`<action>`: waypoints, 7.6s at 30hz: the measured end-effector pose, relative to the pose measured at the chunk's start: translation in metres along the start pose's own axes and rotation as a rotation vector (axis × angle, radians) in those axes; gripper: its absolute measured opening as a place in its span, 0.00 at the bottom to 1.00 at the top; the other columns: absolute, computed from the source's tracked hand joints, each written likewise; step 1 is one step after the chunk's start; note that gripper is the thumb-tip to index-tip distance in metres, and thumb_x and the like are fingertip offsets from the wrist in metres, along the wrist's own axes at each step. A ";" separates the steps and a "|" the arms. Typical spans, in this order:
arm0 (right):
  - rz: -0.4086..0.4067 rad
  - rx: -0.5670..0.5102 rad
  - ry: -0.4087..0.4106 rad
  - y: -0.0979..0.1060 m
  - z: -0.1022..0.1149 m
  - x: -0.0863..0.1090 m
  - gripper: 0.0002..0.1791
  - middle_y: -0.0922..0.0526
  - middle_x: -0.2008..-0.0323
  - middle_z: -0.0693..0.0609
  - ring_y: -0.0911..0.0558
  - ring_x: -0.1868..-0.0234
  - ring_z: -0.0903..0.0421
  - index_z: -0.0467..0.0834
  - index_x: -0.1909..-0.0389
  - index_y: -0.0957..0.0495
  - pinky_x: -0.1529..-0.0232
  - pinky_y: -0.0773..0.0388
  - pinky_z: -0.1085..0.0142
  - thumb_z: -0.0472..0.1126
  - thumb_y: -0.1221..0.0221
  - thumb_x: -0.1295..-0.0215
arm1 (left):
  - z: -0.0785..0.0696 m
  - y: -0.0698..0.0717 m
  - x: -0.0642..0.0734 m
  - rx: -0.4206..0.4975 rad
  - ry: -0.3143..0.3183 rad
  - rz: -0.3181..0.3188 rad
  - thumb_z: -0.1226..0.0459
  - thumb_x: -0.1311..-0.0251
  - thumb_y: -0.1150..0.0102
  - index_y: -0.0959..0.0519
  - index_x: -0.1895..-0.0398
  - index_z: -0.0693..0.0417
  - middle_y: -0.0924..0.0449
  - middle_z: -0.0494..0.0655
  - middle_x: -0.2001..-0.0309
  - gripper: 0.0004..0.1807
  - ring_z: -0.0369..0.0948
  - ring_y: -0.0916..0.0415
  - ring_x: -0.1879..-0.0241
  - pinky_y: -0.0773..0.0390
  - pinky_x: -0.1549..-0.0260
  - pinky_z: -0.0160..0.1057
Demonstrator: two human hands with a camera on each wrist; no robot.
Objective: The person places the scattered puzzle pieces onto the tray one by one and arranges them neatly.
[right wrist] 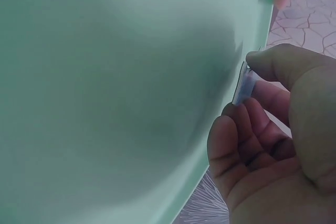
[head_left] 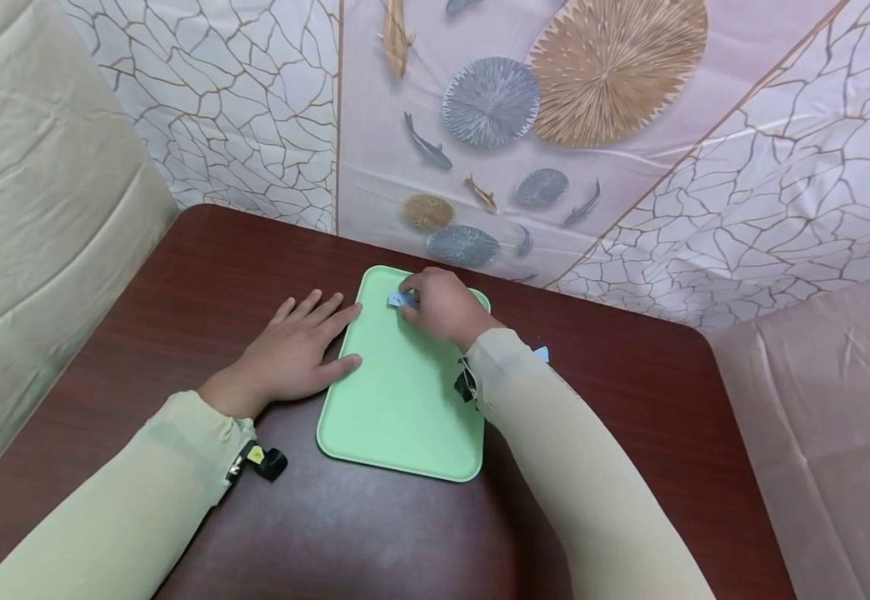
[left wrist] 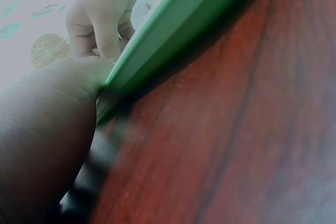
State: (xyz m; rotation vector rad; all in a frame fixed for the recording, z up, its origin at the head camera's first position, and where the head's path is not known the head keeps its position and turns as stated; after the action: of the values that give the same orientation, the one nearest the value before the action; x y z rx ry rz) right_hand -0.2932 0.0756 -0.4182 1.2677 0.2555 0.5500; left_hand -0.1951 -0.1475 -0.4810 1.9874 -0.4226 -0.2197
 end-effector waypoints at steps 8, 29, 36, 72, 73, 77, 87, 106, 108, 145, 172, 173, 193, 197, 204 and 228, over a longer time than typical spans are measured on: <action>0.000 -0.003 -0.029 -0.005 -0.003 -0.009 0.17 0.12 0.52 0.50 0.18 0.51 0.53 0.44 0.38 0.11 0.47 0.17 0.58 0.48 0.33 0.20 | 0.002 -0.004 -0.002 -0.001 0.001 -0.002 0.30 0.19 0.51 0.48 0.05 0.35 0.52 0.53 0.06 0.48 0.61 0.61 0.07 0.60 0.12 0.72; 0.001 -0.033 -0.045 -0.014 0.001 -0.020 0.16 0.11 0.53 0.51 0.17 0.54 0.54 0.46 0.40 0.10 0.50 0.17 0.60 0.48 0.31 0.21 | 0.001 0.000 -0.001 0.000 0.000 -0.001 0.32 0.18 0.49 0.47 0.05 0.36 0.51 0.54 0.07 0.46 0.63 0.60 0.07 0.59 0.13 0.74; 0.007 -0.030 -0.047 -0.013 0.004 -0.018 0.17 0.11 0.52 0.50 0.17 0.54 0.53 0.45 0.39 0.11 0.49 0.17 0.59 0.49 0.32 0.20 | 0.001 -0.001 -0.002 -0.006 -0.001 0.003 0.32 0.18 0.50 0.48 0.05 0.36 0.51 0.54 0.07 0.46 0.63 0.60 0.07 0.59 0.13 0.74; 0.022 -0.028 -0.050 -0.018 0.004 -0.013 0.24 0.15 0.49 0.51 0.18 0.50 0.54 0.47 0.33 0.13 0.43 0.16 0.58 0.53 0.30 0.23 | -0.001 0.001 0.001 0.003 -0.008 -0.014 0.31 0.18 0.50 0.46 0.06 0.36 0.49 0.54 0.07 0.46 0.63 0.58 0.07 0.58 0.13 0.73; 0.018 -0.025 -0.046 -0.017 0.004 -0.012 0.24 0.15 0.49 0.51 0.18 0.50 0.54 0.47 0.33 0.13 0.43 0.17 0.58 0.54 0.30 0.24 | -0.001 0.001 0.001 0.002 -0.010 -0.014 0.31 0.18 0.50 0.46 0.06 0.36 0.49 0.55 0.07 0.46 0.63 0.58 0.07 0.58 0.13 0.73; 0.005 -0.017 -0.030 -0.013 0.004 -0.008 0.26 0.16 0.48 0.50 0.18 0.48 0.53 0.47 0.32 0.14 0.42 0.17 0.57 0.54 0.30 0.25 | -0.002 0.001 0.001 -0.006 -0.009 -0.007 0.31 0.18 0.51 0.47 0.05 0.36 0.50 0.54 0.07 0.47 0.63 0.59 0.07 0.58 0.13 0.73; 0.016 -0.089 -0.045 0.005 -0.001 0.006 0.32 0.15 0.37 0.48 0.16 0.36 0.50 0.48 0.25 0.19 0.35 0.16 0.53 0.56 0.28 0.25 | -0.001 0.001 -0.001 -0.008 -0.002 -0.006 0.32 0.18 0.50 0.47 0.05 0.36 0.50 0.55 0.07 0.47 0.63 0.58 0.07 0.58 0.13 0.73; -0.003 -0.026 -0.030 0.037 -0.015 0.047 0.31 0.15 0.33 0.45 0.17 0.31 0.46 0.44 0.30 0.15 0.27 0.20 0.50 0.53 0.28 0.29 | 0.001 -0.002 0.000 0.012 0.006 0.000 0.31 0.20 0.49 0.47 0.06 0.35 0.51 0.53 0.07 0.47 0.61 0.60 0.07 0.60 0.12 0.72; -0.013 -0.027 -0.035 0.039 -0.015 0.053 0.30 0.15 0.34 0.45 0.17 0.32 0.46 0.43 0.31 0.15 0.27 0.20 0.50 0.53 0.27 0.29 | 0.001 -0.001 0.000 0.013 0.007 -0.001 0.31 0.19 0.49 0.47 0.06 0.35 0.51 0.53 0.07 0.47 0.61 0.60 0.07 0.60 0.12 0.71; 0.022 -0.264 -0.345 0.065 -0.093 0.134 0.33 0.17 0.29 0.44 0.12 0.40 0.45 0.46 0.24 0.22 0.31 0.19 0.43 0.53 0.29 0.25 | 0.001 -0.002 -0.001 0.012 -0.005 -0.007 0.32 0.19 0.48 0.46 0.06 0.36 0.51 0.53 0.07 0.47 0.61 0.60 0.07 0.60 0.12 0.72; 0.085 -0.241 -0.377 0.041 -0.118 0.137 0.25 0.14 0.40 0.40 0.16 0.46 0.45 0.44 0.38 0.18 0.47 0.17 0.51 0.45 0.24 0.33 | 0.000 -0.002 -0.001 0.015 -0.011 -0.014 0.33 0.19 0.47 0.46 0.06 0.35 0.50 0.54 0.07 0.47 0.62 0.59 0.07 0.59 0.12 0.73; 0.088 -0.244 -0.378 0.040 -0.119 0.136 0.25 0.14 0.41 0.41 0.16 0.47 0.45 0.44 0.38 0.18 0.47 0.17 0.51 0.44 0.24 0.33 | 0.001 -0.002 -0.001 0.015 -0.009 -0.015 0.33 0.19 0.47 0.46 0.06 0.35 0.50 0.54 0.07 0.47 0.62 0.59 0.07 0.59 0.12 0.72; 0.102 -0.247 -0.363 0.030 -0.122 0.131 0.18 0.13 0.53 0.45 0.15 0.58 0.50 0.45 0.46 0.18 0.56 0.18 0.58 0.39 0.25 0.34 | 0.002 0.001 0.001 0.011 0.003 -0.007 0.32 0.18 0.49 0.48 0.05 0.35 0.51 0.54 0.07 0.47 0.63 0.60 0.07 0.60 0.13 0.74; 0.107 -0.241 -0.375 0.028 -0.122 0.131 0.18 0.14 0.54 0.45 0.16 0.57 0.49 0.45 0.47 0.18 0.57 0.18 0.58 0.40 0.24 0.35 | 0.002 0.001 0.001 0.009 0.006 -0.010 0.32 0.19 0.49 0.47 0.05 0.35 0.51 0.54 0.07 0.47 0.62 0.60 0.07 0.60 0.13 0.73; 0.106 -0.232 -0.388 0.025 -0.123 0.130 0.18 0.15 0.56 0.45 0.17 0.58 0.49 0.46 0.48 0.17 0.59 0.19 0.58 0.39 0.23 0.36 | 0.002 0.000 0.000 0.007 0.010 -0.008 0.32 0.19 0.48 0.47 0.05 0.34 0.51 0.53 0.06 0.47 0.61 0.60 0.07 0.60 0.12 0.72; 0.107 -0.224 -0.384 0.024 -0.125 0.131 0.13 0.16 0.60 0.48 0.17 0.60 0.50 0.47 0.51 0.16 0.61 0.19 0.58 0.39 0.26 0.34 | 0.000 0.000 -0.001 0.009 0.003 -0.005 0.32 0.19 0.50 0.47 0.05 0.35 0.51 0.54 0.07 0.47 0.62 0.59 0.07 0.59 0.13 0.73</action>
State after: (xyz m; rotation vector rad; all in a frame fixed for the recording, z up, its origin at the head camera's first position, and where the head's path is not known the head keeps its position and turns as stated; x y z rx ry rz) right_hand -0.2482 0.2526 -0.4169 1.1454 -0.1916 0.4033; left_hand -0.1959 -0.1473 -0.4805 1.9980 -0.4172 -0.2179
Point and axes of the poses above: each hand's wrist, its own x-axis away from the middle knuckle, its own y-axis out of the back of the hand, z = x × y, the point moved 4 cm from there along -x, towards the middle knuckle
